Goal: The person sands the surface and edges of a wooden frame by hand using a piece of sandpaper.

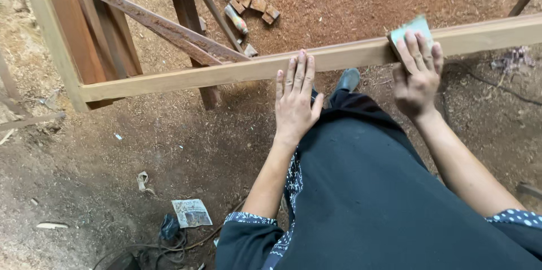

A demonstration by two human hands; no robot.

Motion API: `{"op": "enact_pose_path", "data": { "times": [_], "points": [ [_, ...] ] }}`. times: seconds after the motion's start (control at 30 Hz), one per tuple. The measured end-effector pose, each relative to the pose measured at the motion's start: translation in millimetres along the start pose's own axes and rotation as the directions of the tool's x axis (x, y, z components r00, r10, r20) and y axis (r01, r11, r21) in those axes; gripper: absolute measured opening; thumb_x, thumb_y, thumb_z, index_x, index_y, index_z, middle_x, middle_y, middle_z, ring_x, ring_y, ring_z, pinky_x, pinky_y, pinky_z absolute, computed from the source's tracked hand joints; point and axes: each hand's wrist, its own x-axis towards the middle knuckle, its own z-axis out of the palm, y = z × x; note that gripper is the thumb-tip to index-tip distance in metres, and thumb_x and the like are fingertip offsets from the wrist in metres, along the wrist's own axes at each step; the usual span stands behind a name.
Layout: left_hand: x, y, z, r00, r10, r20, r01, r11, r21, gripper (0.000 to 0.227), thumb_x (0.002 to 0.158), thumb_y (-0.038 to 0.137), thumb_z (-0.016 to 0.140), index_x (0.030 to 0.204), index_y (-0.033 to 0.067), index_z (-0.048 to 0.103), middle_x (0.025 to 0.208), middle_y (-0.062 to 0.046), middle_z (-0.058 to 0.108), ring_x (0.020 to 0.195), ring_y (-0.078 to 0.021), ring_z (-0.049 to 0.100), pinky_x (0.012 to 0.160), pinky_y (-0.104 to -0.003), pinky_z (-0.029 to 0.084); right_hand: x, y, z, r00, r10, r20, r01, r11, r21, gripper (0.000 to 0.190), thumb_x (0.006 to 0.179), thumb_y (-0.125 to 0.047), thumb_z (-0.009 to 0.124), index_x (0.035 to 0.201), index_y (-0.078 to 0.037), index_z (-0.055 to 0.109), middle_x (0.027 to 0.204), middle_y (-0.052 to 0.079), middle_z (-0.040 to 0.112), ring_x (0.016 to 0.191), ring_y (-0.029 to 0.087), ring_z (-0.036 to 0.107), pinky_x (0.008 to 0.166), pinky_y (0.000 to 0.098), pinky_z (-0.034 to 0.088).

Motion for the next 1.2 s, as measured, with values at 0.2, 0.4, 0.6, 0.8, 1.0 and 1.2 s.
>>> {"op": "enact_pose_path", "data": {
  "times": [0.2, 0.4, 0.6, 0.8, 1.0, 1.2],
  "points": [
    [-1.8, -9.2, -4.2, 0.999, 0.015, 0.048, -0.012, 0.998, -0.057, 0.091, 0.094, 0.038, 0.068, 0.166, 0.011, 0.02, 0.174, -0.006, 0.016, 0.163, -0.0214, 0.011, 0.134, -0.04, 0.003, -18.7, -19.9, 17.3, 0.981, -0.182, 0.061, 0.184, 0.982, -0.038, 0.044, 0.108, -0.013, 0.058, 0.152, -0.005, 0.056, 0.161, 0.017, 0.049, 0.156, 0.029, 0.035, 0.132, 0.0405, 0.01],
    [-3.1, -10.1, -7.1, 0.998, 0.034, 0.05, -0.03, 0.995, -0.091, 0.092, 0.093, 0.04, 0.069, 0.167, 0.0129, 0.02, 0.174, -0.007, 0.018, 0.163, -0.0213, 0.012, 0.134, -0.041, 0.002, -20.0, -26.0, 26.1, 0.984, 0.162, -0.073, -0.17, 0.979, -0.112, 0.046, 0.11, -0.012, 0.053, 0.156, -0.014, 0.056, 0.166, 0.009, 0.047, 0.159, 0.018, 0.037, 0.136, 0.0379, 0.013],
    [2.9, -6.2, -1.8, 1.0, 0.028, 0.007, -0.028, 0.998, -0.059, 0.093, 0.089, 0.042, 0.071, 0.166, 0.0187, 0.023, 0.174, -0.01, 0.015, 0.163, -0.0276, 0.008, 0.131, -0.05, -0.003, -38.2, -8.1, 41.2, 0.977, -0.18, 0.112, 0.2, 0.96, -0.195, 0.051, 0.106, -0.021, 0.056, 0.155, -0.007, 0.054, 0.166, 0.015, 0.037, 0.158, 0.025, 0.025, 0.132, 0.0401, 0.007],
    [12.1, 10.6, 5.2, 0.991, 0.106, 0.084, -0.104, 0.994, -0.036, 0.092, 0.094, 0.049, 0.067, 0.166, 0.0127, 0.021, 0.175, -0.009, 0.011, 0.163, -0.0255, 0.005, 0.129, -0.06, -0.009, -41.0, -5.7, 52.5, 0.968, 0.093, -0.232, -0.126, 0.983, -0.133, 0.047, 0.108, -0.016, 0.052, 0.155, -0.011, 0.054, 0.167, 0.011, 0.037, 0.159, 0.027, 0.031, 0.134, 0.04, 0.011],
    [22.5, 12.8, 9.4, 0.978, 0.191, 0.087, -0.195, 0.98, 0.04, 0.092, 0.093, 0.051, 0.063, 0.165, 0.0124, 0.02, 0.173, -0.01, 0.01, 0.161, -0.0248, 0.003, 0.126, -0.06, -0.01, -36.3, 11.3, 53.9, 0.945, 0.327, 0.019, -0.123, 0.302, 0.945, 0.041, 0.113, -0.01, 0.061, 0.152, -0.014, 0.054, 0.154, 0.01, 0.051, 0.148, 0.024, 0.045, 0.131, 0.0451, 0.029],
    [21.8, 21.7, 11.0, 0.968, 0.203, 0.149, -0.207, 0.978, 0.009, 0.094, 0.095, 0.05, 0.063, 0.165, 0.0062, 0.021, 0.174, -0.013, 0.01, 0.162, -0.0252, 0.004, 0.129, -0.058, -0.009, -44.9, 10.9, 57.1, 0.926, 0.316, -0.208, -0.25, 0.923, 0.291, 0.05, 0.11, -0.011, 0.05, 0.159, -0.017, 0.044, 0.163, 0.01, 0.033, 0.152, 0.025, 0.031, 0.13, 0.039, 0.019]
  ]
}}
